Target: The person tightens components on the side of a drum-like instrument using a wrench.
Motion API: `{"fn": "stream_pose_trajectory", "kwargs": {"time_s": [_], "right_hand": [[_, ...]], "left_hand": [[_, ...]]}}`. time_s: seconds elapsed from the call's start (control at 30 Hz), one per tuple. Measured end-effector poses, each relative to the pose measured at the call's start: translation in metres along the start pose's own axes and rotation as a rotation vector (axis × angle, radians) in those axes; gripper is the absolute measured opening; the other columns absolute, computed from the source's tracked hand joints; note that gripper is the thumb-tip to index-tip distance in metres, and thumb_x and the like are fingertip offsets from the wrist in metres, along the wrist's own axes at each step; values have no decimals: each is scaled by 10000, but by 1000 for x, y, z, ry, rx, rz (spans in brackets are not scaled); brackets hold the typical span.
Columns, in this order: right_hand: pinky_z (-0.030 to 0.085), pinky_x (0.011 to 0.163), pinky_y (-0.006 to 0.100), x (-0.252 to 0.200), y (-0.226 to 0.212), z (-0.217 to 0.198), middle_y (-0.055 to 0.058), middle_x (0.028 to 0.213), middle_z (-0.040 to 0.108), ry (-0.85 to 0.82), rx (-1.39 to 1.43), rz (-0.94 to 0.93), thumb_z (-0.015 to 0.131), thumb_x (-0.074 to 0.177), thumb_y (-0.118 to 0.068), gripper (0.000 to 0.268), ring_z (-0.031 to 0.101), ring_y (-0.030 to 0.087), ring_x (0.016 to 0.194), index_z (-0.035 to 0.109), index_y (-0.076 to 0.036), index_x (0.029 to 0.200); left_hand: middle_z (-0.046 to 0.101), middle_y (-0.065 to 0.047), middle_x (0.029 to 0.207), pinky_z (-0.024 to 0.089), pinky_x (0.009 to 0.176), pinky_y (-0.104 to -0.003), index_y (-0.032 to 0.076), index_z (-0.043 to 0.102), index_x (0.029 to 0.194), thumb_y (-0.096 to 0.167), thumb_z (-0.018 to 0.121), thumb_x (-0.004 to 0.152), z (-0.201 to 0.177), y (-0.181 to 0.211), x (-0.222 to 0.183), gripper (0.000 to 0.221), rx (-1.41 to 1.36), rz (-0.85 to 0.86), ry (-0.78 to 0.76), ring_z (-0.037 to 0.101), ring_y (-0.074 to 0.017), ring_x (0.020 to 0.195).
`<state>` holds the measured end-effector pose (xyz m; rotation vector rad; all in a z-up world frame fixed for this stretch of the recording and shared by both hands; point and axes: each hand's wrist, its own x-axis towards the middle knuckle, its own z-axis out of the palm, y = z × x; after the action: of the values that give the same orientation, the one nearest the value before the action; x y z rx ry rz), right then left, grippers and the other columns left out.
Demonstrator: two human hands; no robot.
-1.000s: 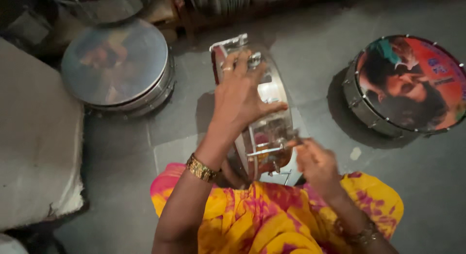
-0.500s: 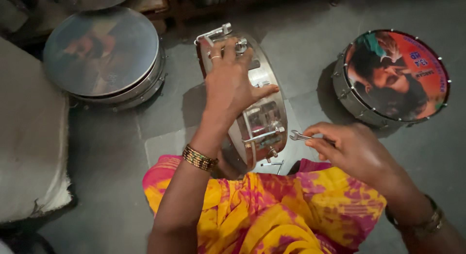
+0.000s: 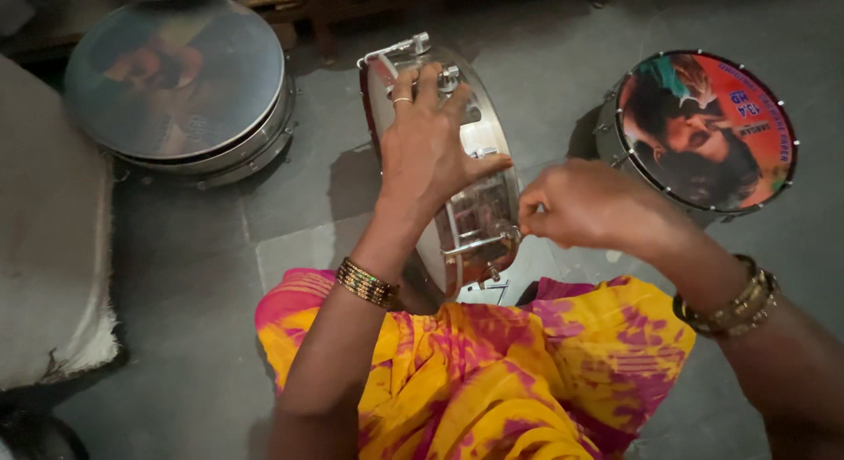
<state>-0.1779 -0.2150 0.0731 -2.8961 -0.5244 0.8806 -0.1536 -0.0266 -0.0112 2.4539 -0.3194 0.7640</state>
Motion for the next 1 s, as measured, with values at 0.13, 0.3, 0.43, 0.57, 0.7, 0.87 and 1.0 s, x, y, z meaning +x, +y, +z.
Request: {"fn": "stream_pose_trajectory", "kwargs": {"time_s": [0.13, 0.3, 0.43, 0.57, 0.7, 0.87, 1.0], "right_hand": [[562, 748, 445, 7, -10, -7, 135, 715, 746, 14, -112, -63, 674, 833, -254, 186, 742, 318, 733, 786, -106, 821], [550, 791, 485, 3, -7, -1, 179, 835, 715, 114, -193, -106, 656, 826, -211, 179, 707, 371, 813, 750, -61, 800], [571, 703, 473, 4, 5, 13, 177, 796, 705, 161, -245, -130, 633, 850, -178, 159, 722, 365, 763, 709, -41, 823], [507, 553, 502, -24, 12, 61, 147, 751, 697, 700, -341, -604, 642, 829, -109, 182, 681, 327, 638, 694, 9, 957], [539, 556, 472, -22, 0, 69, 176, 673, 669, 510, -201, -196, 600, 886, -132, 87, 690, 362, 634, 635, -53, 881], [498, 611, 550, -22, -4, 36, 210, 664, 670, 439, 84, -312, 610, 901, -193, 180, 647, 444, 679, 665, -48, 808], [515, 678, 544, -13, -13, 30, 195, 666, 678, 352, -31, -321, 570, 920, -176, 183, 677, 420, 682, 676, -86, 801]], "left_hand": [[512, -217, 1402, 526, 995, -522, 51, 710, 1204, 532, 969, 504, 2, 3, 2, 887, -8, -32, 17, 389, -455, 1366], [503, -217, 1407, 531, 972, -523, 37, 695, 1209, 526, 966, 523, 6, 9, 4, 886, 0, -50, -24, 367, -464, 1374], [501, -225, 1407, 535, 983, -520, 43, 700, 1198, 533, 959, 531, 7, 9, 3, 868, 26, -48, 7, 370, -457, 1374], [504, -237, 1396, 540, 933, -526, 28, 710, 1187, 573, 953, 548, 9, 4, 7, 875, 91, -58, 29, 380, -466, 1344], [518, -210, 1394, 555, 950, -523, 15, 716, 1205, 607, 951, 590, 7, -11, 11, 885, 113, -61, 32, 425, -438, 1321], [523, -188, 1412, 548, 949, -543, 65, 736, 1209, 586, 952, 589, -6, -27, 8, 838, 69, -32, -1, 423, -443, 1329], [505, -200, 1441, 525, 934, -565, 87, 736, 1237, 595, 952, 576, -7, -28, 7, 862, 67, -48, -36, 380, -485, 1359]]}}
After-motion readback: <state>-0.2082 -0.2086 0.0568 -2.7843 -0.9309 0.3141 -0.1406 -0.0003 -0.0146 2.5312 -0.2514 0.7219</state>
